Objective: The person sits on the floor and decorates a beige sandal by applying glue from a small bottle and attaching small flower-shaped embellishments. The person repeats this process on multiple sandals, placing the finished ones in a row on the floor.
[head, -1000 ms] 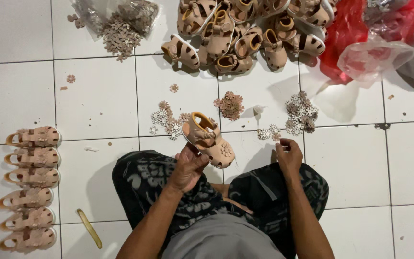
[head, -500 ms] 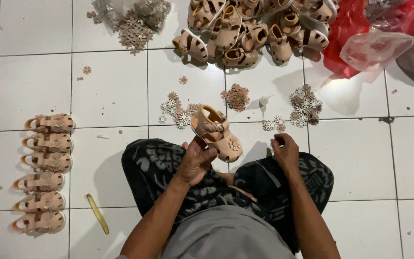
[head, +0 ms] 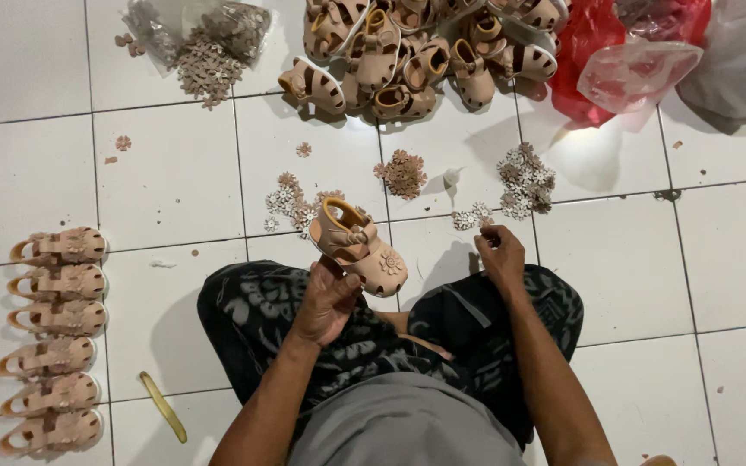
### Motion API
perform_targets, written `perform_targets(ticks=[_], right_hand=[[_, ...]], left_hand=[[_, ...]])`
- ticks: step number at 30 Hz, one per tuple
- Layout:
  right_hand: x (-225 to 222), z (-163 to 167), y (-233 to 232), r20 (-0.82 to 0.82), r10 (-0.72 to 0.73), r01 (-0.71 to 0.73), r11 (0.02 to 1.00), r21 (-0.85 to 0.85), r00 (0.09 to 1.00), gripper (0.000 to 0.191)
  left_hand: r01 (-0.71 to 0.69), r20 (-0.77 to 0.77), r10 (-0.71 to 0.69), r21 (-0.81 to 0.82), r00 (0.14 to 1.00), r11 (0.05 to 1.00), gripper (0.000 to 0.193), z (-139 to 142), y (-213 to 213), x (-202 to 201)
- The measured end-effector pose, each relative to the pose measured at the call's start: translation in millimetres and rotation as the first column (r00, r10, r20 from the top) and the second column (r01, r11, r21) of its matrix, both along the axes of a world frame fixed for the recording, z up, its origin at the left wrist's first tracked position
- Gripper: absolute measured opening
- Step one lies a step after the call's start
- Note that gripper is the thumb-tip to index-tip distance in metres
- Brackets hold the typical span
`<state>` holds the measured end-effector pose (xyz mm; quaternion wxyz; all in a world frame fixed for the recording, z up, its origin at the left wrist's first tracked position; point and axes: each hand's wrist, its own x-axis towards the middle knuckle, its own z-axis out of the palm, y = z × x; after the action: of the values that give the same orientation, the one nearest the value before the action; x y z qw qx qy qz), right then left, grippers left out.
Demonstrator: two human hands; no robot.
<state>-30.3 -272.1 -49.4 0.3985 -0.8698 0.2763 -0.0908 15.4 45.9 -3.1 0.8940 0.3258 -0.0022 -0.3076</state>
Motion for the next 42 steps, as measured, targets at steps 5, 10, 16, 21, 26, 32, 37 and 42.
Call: perform_targets(ticks=[5, 10, 16, 21, 26, 32, 37, 42], right_hand=[[5.7, -1.9, -23.1, -0.009, -0.060, 0.060, 0.998, 0.006, 0.998, 0.030], [1.8, -3.9, -34.2, -0.015, -0.104, 0.104, 0.994, -0.017, 0.994, 0.031], [2.6, -6.9, -52.4, 0.001, -0.159, 0.159, 0.986, -0.053, 0.987, 0.032], [9.2, 0.7, -77.5, 0.057, -0.292, 0.297, 0.946, -0.130, 0.955, 0.032], [27.3, 10.1, -75.7, 0.010, -0.217, 0.216, 0.967, -0.136, 0.976, 0.027], [48.4, 14.0, -51.2, 0.053, -0.125, 0.135, 0.955, -0.264, 0.991, 0.029], [55.6, 3.3, -46.9, 0.091, -0.136, 0.159, 0.928, -0.337, 0.986, 0.022], [53.9, 1.3, -54.8, 0.014, -0.228, 0.226, 0.970, 0.094, 0.973, 0.018]], left_hand=[[0.036, -0.069, -0.037, -0.016, 0.997, 0.999, 0.064, 1.1, -8.7, 6.3], [0.053, -0.057, -0.055, -0.034, 0.997, 0.998, 0.073, -3.8, -16.9, 11.7], [0.067, -0.085, -0.065, 0.019, 0.994, 0.998, 0.072, -24.2, -17.6, 10.2], [0.077, -0.114, -0.078, -0.015, 0.990, 0.997, 0.068, -30.1, -9.1, 11.2], [0.082, -0.121, -0.074, 0.062, 0.990, 0.995, 0.064, -26.5, -10.0, 16.0], [0.080, -0.141, -0.070, 0.072, 0.988, 0.994, 0.060, -26.9, -12.3, 15.7], [0.091, -0.131, -0.081, 0.067, 0.988, 0.994, 0.062, -29.5, -13.7, 16.0], [0.106, -0.131, -0.100, 0.036, 0.986, 0.994, 0.061, -33.1, -14.7, 13.0]])
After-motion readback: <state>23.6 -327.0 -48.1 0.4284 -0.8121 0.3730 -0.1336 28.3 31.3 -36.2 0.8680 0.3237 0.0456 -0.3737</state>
